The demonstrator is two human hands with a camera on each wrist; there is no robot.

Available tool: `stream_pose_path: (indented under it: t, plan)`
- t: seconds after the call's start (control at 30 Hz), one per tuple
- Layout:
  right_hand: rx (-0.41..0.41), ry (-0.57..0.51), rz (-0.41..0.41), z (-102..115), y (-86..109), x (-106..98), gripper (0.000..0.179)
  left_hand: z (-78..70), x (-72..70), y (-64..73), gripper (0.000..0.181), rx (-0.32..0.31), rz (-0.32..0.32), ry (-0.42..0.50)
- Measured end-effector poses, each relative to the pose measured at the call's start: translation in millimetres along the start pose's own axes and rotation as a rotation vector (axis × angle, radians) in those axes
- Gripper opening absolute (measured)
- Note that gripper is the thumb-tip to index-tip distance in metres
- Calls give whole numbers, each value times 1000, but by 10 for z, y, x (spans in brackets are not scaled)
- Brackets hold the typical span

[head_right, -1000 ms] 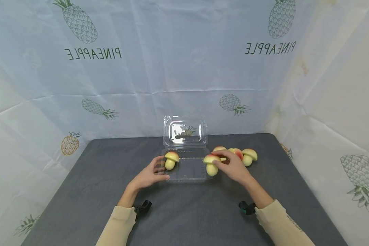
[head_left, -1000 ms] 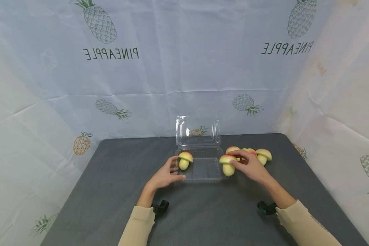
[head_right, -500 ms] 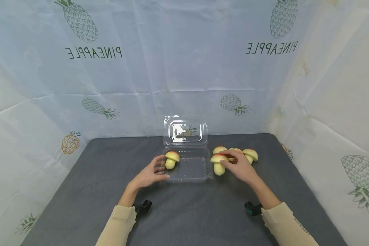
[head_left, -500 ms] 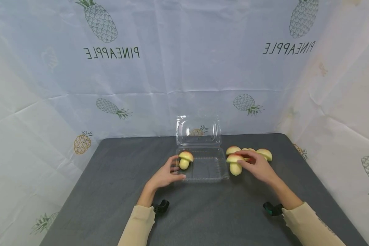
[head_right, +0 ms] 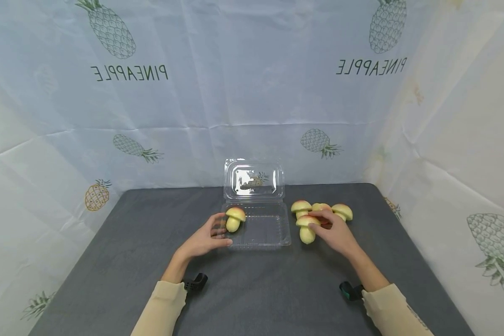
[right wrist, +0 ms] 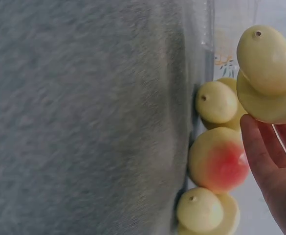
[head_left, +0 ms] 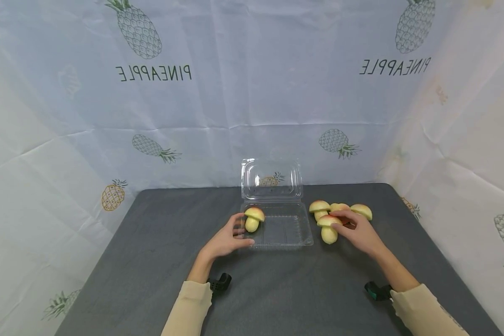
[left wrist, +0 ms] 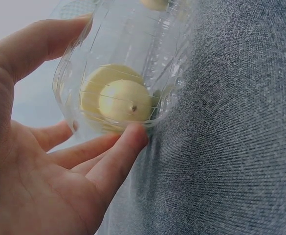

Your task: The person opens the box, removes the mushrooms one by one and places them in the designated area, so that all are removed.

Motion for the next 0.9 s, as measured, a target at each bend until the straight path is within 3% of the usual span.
stream_pose_path:
  t: [0.4, 0.9]
  plan:
    - [86, 68, 14, -201, 84, -37, 43, -16, -8, 13, 96, 5, 7, 11]
    - [97, 92, 60, -319, 107, 1, 42, -24, -13, 24, 97, 12, 9, 9]
Point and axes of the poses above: each hand's wrist, its own y-axis away from the middle knuckle, its own x-axis out of the palm, z = x × y, the point moved 6 cm from there along -y, towards the middle knuckle, and after that the axes turned 7 degrees about -z, right-handed, at the moved point
